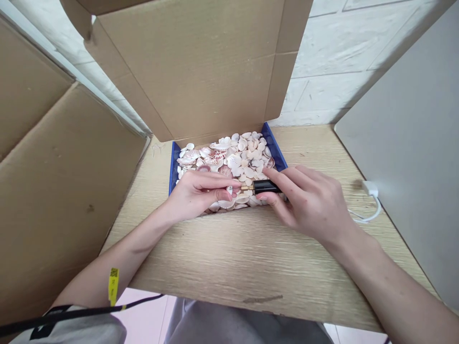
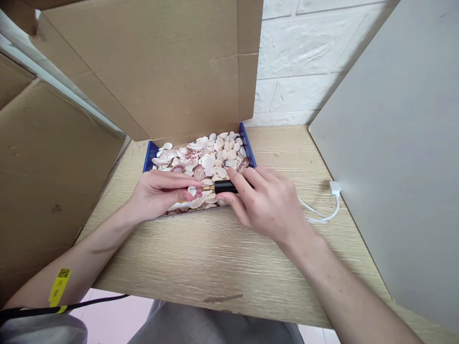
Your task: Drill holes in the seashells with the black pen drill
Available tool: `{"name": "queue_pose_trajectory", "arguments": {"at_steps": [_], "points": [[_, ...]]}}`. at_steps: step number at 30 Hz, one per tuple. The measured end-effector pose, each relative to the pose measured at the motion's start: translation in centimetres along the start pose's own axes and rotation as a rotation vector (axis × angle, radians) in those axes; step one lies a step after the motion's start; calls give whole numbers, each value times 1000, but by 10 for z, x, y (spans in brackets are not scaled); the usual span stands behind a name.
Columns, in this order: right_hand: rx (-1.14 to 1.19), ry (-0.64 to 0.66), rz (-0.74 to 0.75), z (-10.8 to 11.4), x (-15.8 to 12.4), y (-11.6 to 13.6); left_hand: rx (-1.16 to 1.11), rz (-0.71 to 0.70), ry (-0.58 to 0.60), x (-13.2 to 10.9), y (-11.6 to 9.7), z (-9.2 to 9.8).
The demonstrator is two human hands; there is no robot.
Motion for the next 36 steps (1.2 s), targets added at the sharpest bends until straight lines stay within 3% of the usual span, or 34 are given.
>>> {"name": "queue_pose_trajectory", "arguments": {"at_steps": [6, 13, 20, 28, 36], "points": [[1, -27, -5, 1, 2, 4, 71, -13, -22, -1, 1, -1], [-42, -165, 80, 8, 1, 2, 92, 43, 66, 0, 0, 0], [-27, -258, 111, 8, -2, 3, -25, 152, 156, -3, 3, 1], [-43, -254, 85, 6, 0, 5, 5, 3, 74, -1, 5, 0], [38, -99, 40, -5, -2, 14, 13, -86, -43, 0, 3, 0]]}}
Point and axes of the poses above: each hand's wrist, its own x-axis towards the middle knuckle, its own z-axis out of the back of the hand, y = z × x, the point moved 1 cm from there along x, towards the middle knuckle
